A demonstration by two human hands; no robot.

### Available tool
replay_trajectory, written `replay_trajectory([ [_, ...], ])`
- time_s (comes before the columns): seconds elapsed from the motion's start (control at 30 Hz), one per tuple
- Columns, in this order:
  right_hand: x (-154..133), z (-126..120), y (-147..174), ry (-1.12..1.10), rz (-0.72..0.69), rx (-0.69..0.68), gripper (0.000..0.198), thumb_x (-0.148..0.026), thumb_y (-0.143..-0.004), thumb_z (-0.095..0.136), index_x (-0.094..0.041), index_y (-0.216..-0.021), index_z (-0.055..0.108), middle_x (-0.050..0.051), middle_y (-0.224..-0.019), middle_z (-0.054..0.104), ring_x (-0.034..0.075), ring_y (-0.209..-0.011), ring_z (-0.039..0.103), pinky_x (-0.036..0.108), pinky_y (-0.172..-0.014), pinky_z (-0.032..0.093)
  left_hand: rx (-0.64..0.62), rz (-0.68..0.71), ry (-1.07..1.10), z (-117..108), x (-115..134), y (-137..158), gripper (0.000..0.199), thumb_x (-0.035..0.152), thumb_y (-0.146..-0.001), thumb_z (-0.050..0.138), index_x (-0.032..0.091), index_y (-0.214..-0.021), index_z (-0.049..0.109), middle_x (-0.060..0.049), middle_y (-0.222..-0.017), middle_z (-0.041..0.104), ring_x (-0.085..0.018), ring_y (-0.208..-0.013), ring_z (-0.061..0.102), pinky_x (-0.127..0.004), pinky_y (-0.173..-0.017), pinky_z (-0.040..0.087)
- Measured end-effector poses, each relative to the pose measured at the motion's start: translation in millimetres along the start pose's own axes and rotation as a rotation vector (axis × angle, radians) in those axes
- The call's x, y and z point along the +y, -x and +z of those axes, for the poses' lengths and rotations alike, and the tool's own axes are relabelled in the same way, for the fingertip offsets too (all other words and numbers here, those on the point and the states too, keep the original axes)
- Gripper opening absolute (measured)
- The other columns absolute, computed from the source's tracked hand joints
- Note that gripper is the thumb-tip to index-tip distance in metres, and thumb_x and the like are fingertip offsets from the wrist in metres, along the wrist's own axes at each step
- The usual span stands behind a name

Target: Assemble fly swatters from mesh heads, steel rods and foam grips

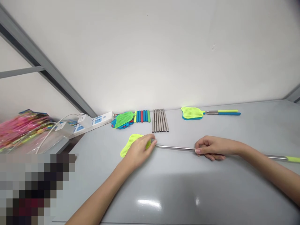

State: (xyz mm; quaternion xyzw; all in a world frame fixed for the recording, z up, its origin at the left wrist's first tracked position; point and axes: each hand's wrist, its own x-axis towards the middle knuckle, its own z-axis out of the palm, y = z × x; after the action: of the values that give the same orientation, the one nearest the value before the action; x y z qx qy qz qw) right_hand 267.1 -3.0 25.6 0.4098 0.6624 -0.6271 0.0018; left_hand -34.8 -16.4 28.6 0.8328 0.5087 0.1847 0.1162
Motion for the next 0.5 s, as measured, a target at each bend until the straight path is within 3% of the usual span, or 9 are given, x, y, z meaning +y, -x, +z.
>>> replay_trajectory([
  [0.13, -2.0, -0.3, 1.1, 0.018, -0.001, 0.001, 0.036, -0.051, -0.078, 0.047, -0.016, -0.075, 0.051, -0.005, -0.051, 0.048, 0.002, -0.031, 0.031, 0.017, -0.033, 0.024, -0.089, 0.122, 0.043, 6.1, 4.6, 3.5, 0.027, 0.033, -0.087, 0.034, 0.023, -0.104, 0.053, 0.0, -0.114, 0.056, -0.015, -0.105, 0.05, -0.031, -0.089, 0.039],
  [0.3, -2.5, -0.1, 1.4, 0.049, -0.006, 0.042, 0.035, -0.05, -0.079, 0.045, -0.016, -0.076, 0.051, -0.004, -0.052, 0.048, 0.003, -0.032, 0.032, 0.017, -0.034, 0.025, -0.079, 0.166, 0.018, 11.0, -0.8, 3.9, 0.03, 0.029, -0.088, 0.034, 0.023, -0.111, 0.051, 0.0, -0.121, 0.051, -0.014, -0.114, 0.043, -0.032, -0.097, 0.032],
  [0.4, -3.1, 0.6, 1.4, 0.102, -0.008, 0.097, 0.034, -0.049, -0.078, 0.046, -0.016, -0.075, 0.053, -0.003, -0.055, 0.048, 0.004, -0.035, 0.035, 0.017, -0.036, 0.027, -0.055, 0.168, 0.014, 10.2, -2.3, 2.3, 0.026, 0.027, -0.088, 0.033, 0.022, -0.102, 0.055, -0.002, -0.112, 0.057, -0.015, -0.106, 0.048, -0.033, -0.093, 0.035],
  [0.5, -2.5, 0.9, 0.6, 0.194, -0.049, 0.197, 0.033, -0.047, -0.077, 0.049, -0.016, -0.071, 0.056, -0.002, -0.057, 0.045, 0.007, -0.044, 0.038, 0.019, -0.041, 0.029, -0.062, 0.159, -0.013, 6.1, 0.4, 1.3, 0.022, 0.027, -0.087, 0.035, 0.019, -0.086, 0.056, -0.002, -0.09, 0.06, -0.015, -0.088, 0.052, -0.033, -0.082, 0.039],
])
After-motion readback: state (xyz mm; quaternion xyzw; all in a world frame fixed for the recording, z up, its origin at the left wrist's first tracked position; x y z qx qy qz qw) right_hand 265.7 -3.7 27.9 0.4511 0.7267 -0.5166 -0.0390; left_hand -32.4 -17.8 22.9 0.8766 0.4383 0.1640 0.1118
